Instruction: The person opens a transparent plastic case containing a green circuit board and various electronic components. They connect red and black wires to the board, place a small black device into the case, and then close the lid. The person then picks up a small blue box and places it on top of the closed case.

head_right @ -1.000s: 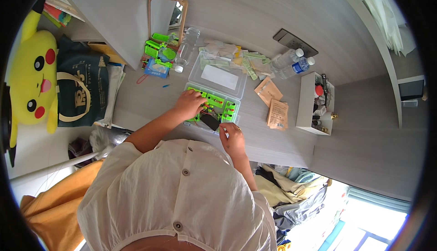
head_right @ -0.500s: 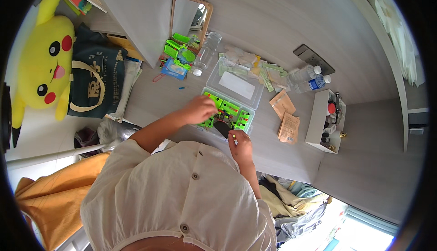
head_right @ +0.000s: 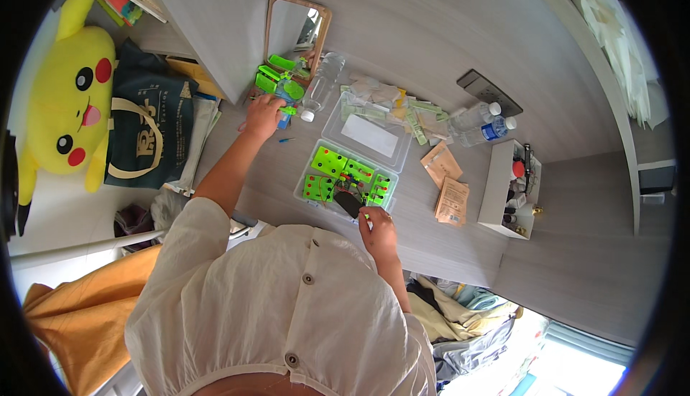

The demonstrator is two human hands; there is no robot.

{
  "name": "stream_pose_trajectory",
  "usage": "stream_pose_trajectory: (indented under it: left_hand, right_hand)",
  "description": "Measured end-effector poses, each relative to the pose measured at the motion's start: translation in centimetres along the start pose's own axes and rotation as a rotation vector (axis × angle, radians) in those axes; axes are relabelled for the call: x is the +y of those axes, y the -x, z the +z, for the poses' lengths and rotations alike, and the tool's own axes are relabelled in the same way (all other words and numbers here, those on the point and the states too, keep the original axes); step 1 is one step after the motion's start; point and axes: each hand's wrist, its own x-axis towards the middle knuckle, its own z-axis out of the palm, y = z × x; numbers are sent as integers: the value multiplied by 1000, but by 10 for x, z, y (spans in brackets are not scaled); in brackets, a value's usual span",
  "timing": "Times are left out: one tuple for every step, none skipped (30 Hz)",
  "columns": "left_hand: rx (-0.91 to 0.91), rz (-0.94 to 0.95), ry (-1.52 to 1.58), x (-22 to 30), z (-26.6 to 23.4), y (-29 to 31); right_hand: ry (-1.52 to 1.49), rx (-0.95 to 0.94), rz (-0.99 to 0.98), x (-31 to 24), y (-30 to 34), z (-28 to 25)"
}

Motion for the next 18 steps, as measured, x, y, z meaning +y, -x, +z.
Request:
stream_pose_trajectory:
  left_hand:
    - [-10, -5, -42, 0, -2, 1]
    - [-41, -46, -20, 2, -5, 2]
    - [-73, -82, 9, 5, -11, 0]
    - [-107, -119, 36, 11, -16, -1]
    - [-8, -127, 83, 19, -23, 0]
    - [88, -132, 136, 32, -29, 0]
    - [184, -138, 191, 46, -35, 1]
    - [173, -93, 280, 65, -46, 0]
    - [134, -40, 371, 85, -50, 5]
    - [94, 9, 460, 106, -52, 12]
    - [-28, 79, 522, 130, -55, 18]
    - [-142, 152, 523, 148, -51, 30]
    - [-230, 252, 532, 164, -49, 41]
    - [-279, 325, 529, 175, -47, 51]
    - [-273, 360, 527, 181, -39, 61]
    - [-265, 375, 490, 184, -32, 69]
    - [-260, 394, 450, 185, -31, 71]
    - [-252, 398, 463, 185, -29, 70]
  right_hand:
    - [21, 9, -24, 3, -1, 2]
    - [44, 21, -44, 8, 0, 4]
    - [72, 37, -58, 12, 1, 3]
    - [78, 50, -75, 15, 2, 4]
    - [81, 60, -96, 17, 1, 5]
    - [88, 73, -112, 18, 2, 6]
    - [105, 95, -100, 19, 2, 7]
    - [122, 117, -92, 19, 3, 9]
    - [134, 131, -93, 20, 1, 11]
    - [156, 135, -88, 21, 0, 13]
    - [170, 138, -91, 23, -1, 14]
    - [181, 137, -100, 24, -3, 15]
    - [191, 137, -108, 25, -4, 16]
    - [192, 129, -103, 26, -4, 17]
    - [192, 116, -104, 27, -5, 17]
    - [193, 103, -105, 27, -5, 17]
    - [190, 135, -117, 27, -5, 18]
    - [188, 167, -130, 27, -2, 18]
